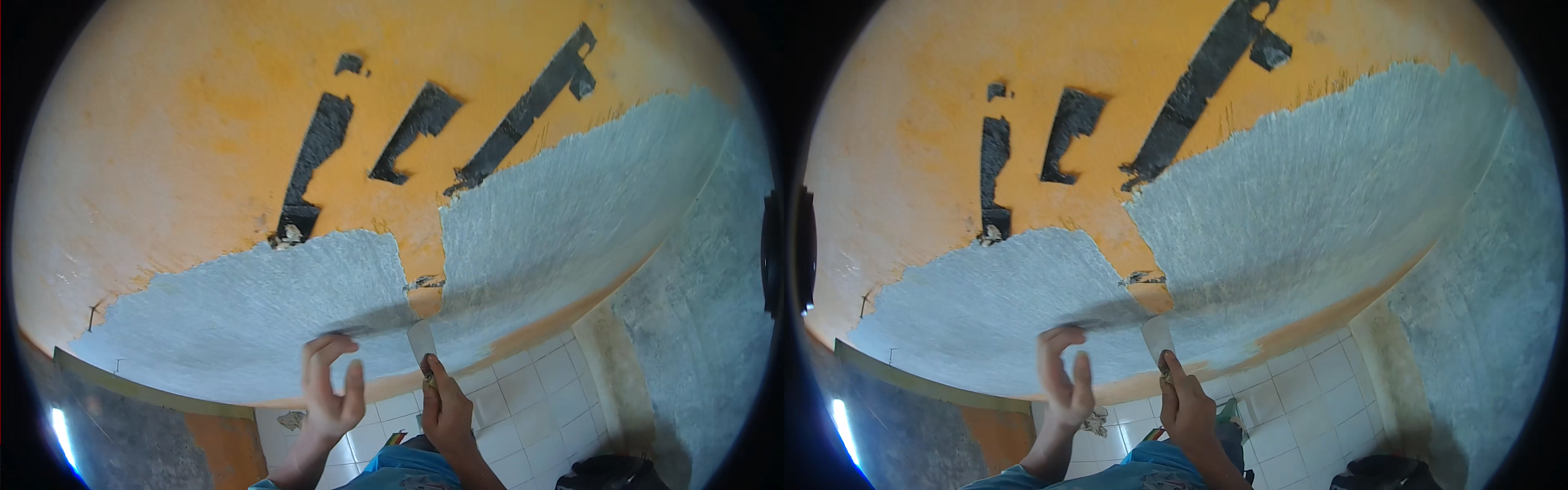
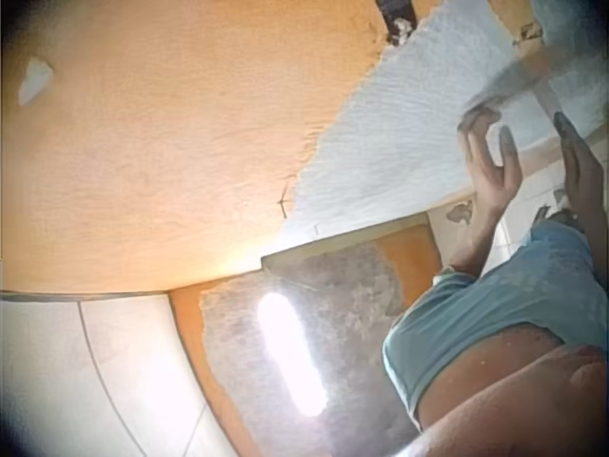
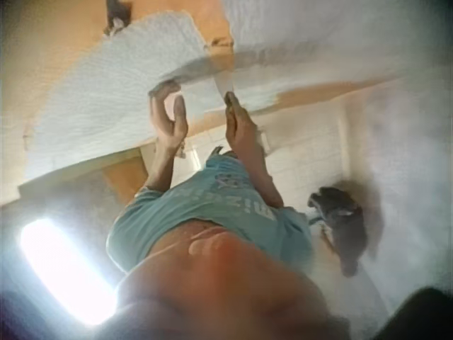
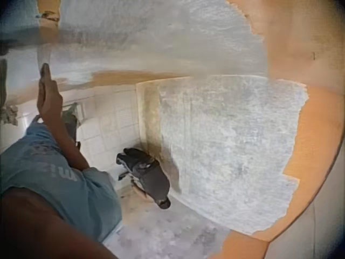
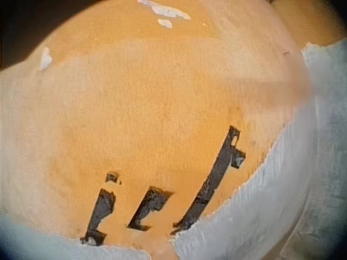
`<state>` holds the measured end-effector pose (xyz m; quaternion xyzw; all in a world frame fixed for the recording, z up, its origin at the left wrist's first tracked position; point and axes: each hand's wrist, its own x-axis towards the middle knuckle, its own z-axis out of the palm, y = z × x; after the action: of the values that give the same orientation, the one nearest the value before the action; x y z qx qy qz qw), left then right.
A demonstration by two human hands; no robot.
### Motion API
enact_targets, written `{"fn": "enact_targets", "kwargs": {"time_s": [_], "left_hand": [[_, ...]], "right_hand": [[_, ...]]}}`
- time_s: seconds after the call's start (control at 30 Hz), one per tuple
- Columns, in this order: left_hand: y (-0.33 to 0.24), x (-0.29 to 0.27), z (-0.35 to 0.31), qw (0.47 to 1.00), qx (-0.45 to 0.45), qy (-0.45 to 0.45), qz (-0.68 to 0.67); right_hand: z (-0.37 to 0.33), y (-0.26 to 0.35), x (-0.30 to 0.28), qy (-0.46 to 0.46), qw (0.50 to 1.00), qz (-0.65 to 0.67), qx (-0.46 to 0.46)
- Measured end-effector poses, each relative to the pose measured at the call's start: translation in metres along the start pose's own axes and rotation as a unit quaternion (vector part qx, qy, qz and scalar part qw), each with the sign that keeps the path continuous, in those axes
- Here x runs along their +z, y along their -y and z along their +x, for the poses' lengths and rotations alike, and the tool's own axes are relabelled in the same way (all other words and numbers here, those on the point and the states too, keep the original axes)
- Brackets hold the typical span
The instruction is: The person scrapes old paint off a wall with a scraper, then brushes the paint chips into a bucket to prepare the wall for repainting.
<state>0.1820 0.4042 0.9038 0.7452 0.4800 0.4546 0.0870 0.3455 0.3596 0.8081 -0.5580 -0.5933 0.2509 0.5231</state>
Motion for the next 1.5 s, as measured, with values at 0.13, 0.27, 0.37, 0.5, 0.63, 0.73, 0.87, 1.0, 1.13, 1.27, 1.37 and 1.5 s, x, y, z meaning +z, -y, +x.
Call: {"fn": "enact_targets", "kwargs": {"time_s": [0.13,0.27,0.37,0.5,0.63,0.73,0.87,1.0,1.13,1.27,1.37,1.5], "left_hand": [[0.012,-0.022,-0.002,0.986,0.118,-0.065,0.100],[0.028,-0.028,0.002,0.949,0.096,-0.124,0.273],[0.042,-0.019,0.006,0.933,0.074,-0.098,0.337],[0.054,-0.011,0.007,0.911,0.093,-0.092,0.392],[0.057,-0.010,0.005,0.903,0.082,-0.086,0.414],[0.057,-0.011,0.005,0.901,0.087,-0.089,0.415],[0.056,-0.011,0.006,0.899,0.090,-0.085,0.419],[0.056,-0.011,0.006,0.901,0.091,-0.081,0.417],[0.055,-0.010,0.005,0.902,0.085,-0.081,0.415],[0.055,-0.010,0.006,0.903,0.082,-0.076,0.414],[0.055,-0.010,0.005,0.902,0.079,-0.081,0.417],[0.055,-0.008,0.006,0.899,0.086,-0.080,0.422]], "right_hand": [[-0.005,0.003,0.011,-0.041,0.999,0.005,0.021],[-0.005,0.004,0.020,-0.062,0.998,0.008,0.005],[-0.007,0.004,0.023,-0.060,0.998,0.017,0.000],[-0.011,0.007,0.030,-0.057,0.998,0.016,0.022],[-0.012,0.011,0.034,-0.063,0.997,-0.011,0.033],[-0.014,0.015,0.031,-0.010,0.998,-0.005,0.061],[-0.012,0.016,0.027,-0.020,0.998,0.008,0.057],[-0.010,0.016,0.027,-0.028,0.998,-0.013,0.049],[-0.009,0.014,0.025,-0.036,0.998,-0.026,0.045],[-0.010,0.011,0.024,-0.030,0.998,-0.043,0.044],[-0.010,0.008,0.024,-0.018,0.997,-0.067,0.045],[-0.009,0.006,0.024,-0.021,0.997,-0.054,0.045]]}}
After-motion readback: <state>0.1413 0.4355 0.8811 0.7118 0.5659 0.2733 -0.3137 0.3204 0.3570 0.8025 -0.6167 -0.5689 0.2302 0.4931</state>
